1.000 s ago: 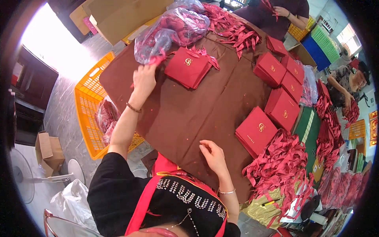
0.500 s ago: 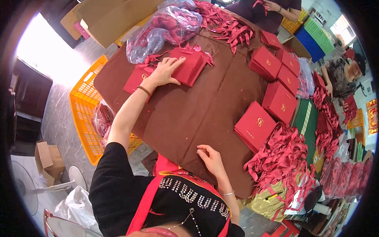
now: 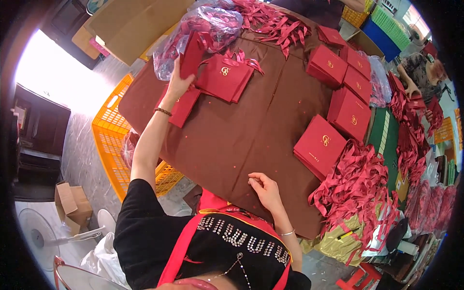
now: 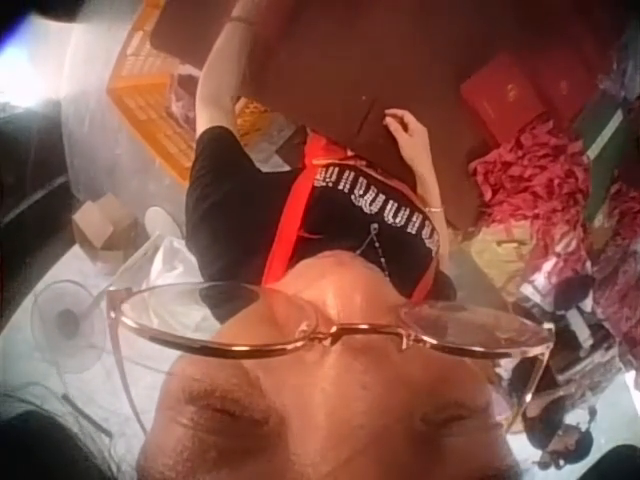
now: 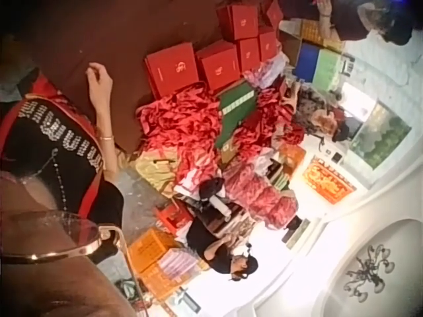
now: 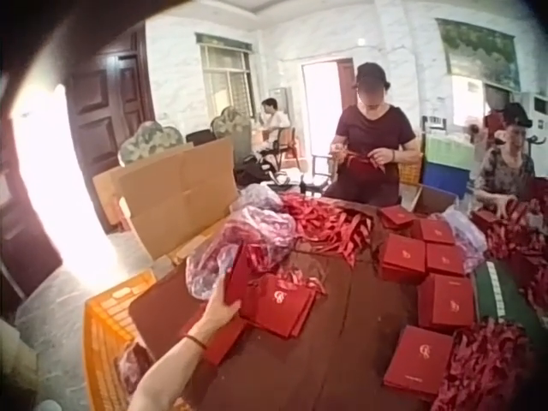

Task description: The person ties pink ribbons onto red gift bags by hand, threading a ribbon through the holes and tying it into a bow. They repeat this process for several bags before gathering the completed stack and handing it to another person.

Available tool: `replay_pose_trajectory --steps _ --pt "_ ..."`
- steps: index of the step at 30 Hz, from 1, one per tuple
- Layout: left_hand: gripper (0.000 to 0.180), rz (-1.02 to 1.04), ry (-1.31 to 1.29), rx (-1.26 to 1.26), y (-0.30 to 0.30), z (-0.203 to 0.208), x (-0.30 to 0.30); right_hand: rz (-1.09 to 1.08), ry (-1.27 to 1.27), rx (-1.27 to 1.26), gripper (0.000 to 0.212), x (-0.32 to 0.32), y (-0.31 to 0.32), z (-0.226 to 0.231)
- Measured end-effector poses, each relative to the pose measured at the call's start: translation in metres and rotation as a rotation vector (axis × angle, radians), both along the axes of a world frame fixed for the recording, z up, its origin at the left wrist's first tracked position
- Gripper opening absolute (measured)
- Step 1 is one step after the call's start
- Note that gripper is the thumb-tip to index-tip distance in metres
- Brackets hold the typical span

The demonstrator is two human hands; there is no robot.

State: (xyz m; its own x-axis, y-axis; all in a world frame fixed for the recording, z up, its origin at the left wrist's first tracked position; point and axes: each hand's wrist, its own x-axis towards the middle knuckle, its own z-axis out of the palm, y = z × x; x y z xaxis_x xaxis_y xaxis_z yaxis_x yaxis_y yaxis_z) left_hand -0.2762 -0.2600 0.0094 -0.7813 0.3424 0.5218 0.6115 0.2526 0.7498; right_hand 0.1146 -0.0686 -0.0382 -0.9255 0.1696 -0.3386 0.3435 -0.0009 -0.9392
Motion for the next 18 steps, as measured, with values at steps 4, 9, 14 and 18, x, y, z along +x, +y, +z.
replay_pose_trajectory --steps 4,9,14,18 --pt "0.064 0.048 0.544 -0.258 0.015 0.024 0.014 -0.036 0.009 -0.032 0.019 0.000 -0.001 0.000" --pt "0.072 -0.132 0.397 -0.893 0.030 -0.002 0.016 -0.025 0.010 -0.032 0.018 -0.001 -0.003 0.004" --pt "0.083 -0.216 0.490 -1.095 0.041 0.006 0.023 -0.075 0.028 -0.029 0.019 0.002 -0.004 0.000" --pt "0.078 -0.240 0.531 -1.111 0.046 0.004 0.017 -0.087 0.049 -0.036 0.020 0.003 -0.004 -0.002"
